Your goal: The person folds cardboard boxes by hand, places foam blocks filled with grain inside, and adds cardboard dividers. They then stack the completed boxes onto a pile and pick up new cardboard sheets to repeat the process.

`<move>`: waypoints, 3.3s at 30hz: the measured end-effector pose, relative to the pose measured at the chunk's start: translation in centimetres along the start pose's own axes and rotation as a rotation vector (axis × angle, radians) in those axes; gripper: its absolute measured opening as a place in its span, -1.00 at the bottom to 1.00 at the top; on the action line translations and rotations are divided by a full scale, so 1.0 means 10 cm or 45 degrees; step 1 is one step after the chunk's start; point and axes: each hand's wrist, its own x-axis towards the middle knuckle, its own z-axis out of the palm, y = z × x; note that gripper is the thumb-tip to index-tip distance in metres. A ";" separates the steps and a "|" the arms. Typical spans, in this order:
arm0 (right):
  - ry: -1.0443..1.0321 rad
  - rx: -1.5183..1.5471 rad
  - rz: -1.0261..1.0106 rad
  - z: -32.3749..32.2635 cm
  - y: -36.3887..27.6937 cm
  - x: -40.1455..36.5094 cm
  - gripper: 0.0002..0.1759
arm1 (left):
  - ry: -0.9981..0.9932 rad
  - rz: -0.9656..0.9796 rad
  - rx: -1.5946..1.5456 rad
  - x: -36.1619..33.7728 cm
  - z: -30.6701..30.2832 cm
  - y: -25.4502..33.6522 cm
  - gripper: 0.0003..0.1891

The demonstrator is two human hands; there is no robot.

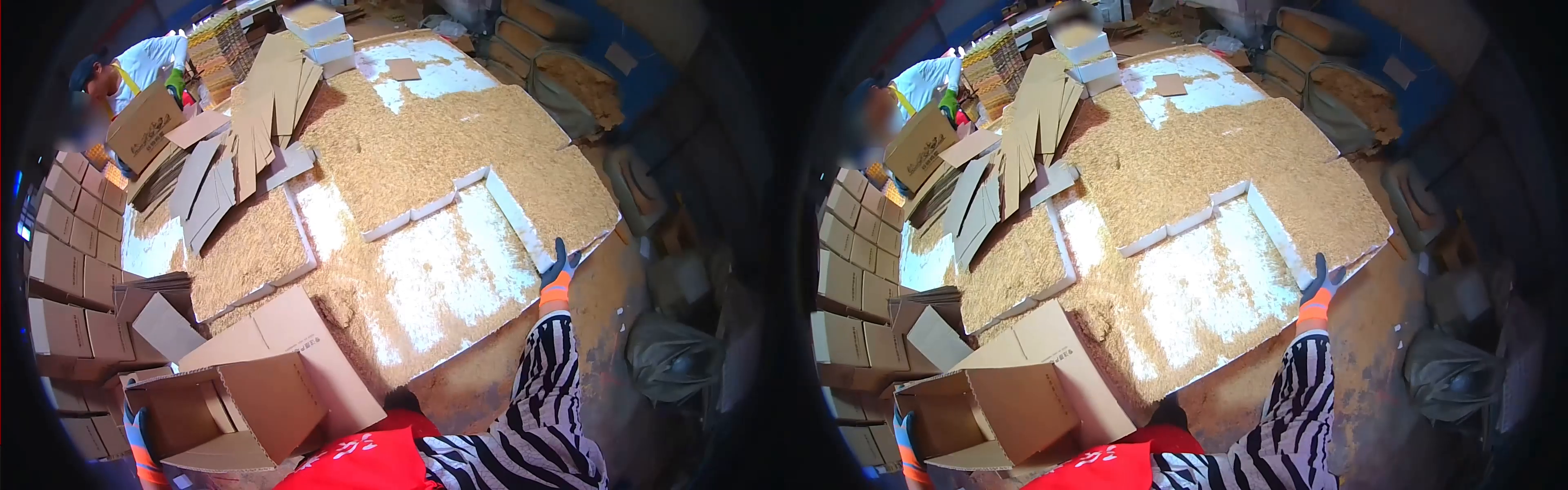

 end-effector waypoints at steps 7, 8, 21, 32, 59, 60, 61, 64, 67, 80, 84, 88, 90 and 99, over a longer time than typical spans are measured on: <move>-0.552 0.942 0.156 -0.38 -1.52 -1.34 -0.43 | 0.061 0.149 -0.033 0.00 0.40 0.31 -0.47; -0.607 0.764 0.078 -0.46 -1.56 -1.45 -0.42 | 0.062 0.155 -0.118 0.03 0.42 0.24 -0.46; -1.382 0.628 -0.408 -0.13 -3.87 -3.52 -0.65 | 0.172 0.314 -0.430 -0.02 0.85 0.42 -0.49; -1.850 0.264 -0.446 0.28 -4.29 -4.35 -0.09 | -0.254 0.194 -1.490 -0.27 0.81 0.66 -0.65; -1.112 0.417 0.140 3.23 -0.53 -1.89 -0.29 | 0.209 0.134 -0.357 -0.29 0.82 0.81 -0.57; -1.013 1.333 0.930 3.63 -0.12 -1.85 -0.34 | 0.234 0.151 -0.288 -0.28 0.81 0.82 -0.57; -0.929 1.221 0.962 3.49 -0.46 -1.88 -0.35 | 0.229 0.168 -0.269 -0.28 0.83 0.87 -0.57; -0.764 0.934 0.992 3.18 -1.30 -2.00 -0.40 | 0.254 0.124 -0.301 -0.25 0.82 0.81 -0.57; -0.687 0.626 0.972 3.30 -1.33 -2.01 -0.40 | 0.233 0.102 -0.320 -0.24 0.81 0.85 -0.57; -1.185 0.997 0.368 1.06 -3.16 -2.10 -0.37 | 0.248 0.202 -0.251 -0.13 0.83 0.71 -0.56; -1.538 1.016 0.182 0.48 -3.79 -2.46 -0.55 | 0.321 0.200 -0.310 -0.05 0.90 0.57 -0.51; -1.536 0.556 -0.837 0.29 -3.74 -2.90 -0.67 | 0.297 0.257 -0.335 -0.13 0.91 0.71 -0.53; -1.620 0.444 -0.822 0.25 -3.80 -3.12 -0.68 | 0.244 0.329 -0.389 -0.03 0.93 0.52 -0.47; -1.823 -0.014 -0.321 0.29 -4.50 -4.26 -0.40 | -0.054 0.281 -1.168 -0.13 0.90 0.51 -0.54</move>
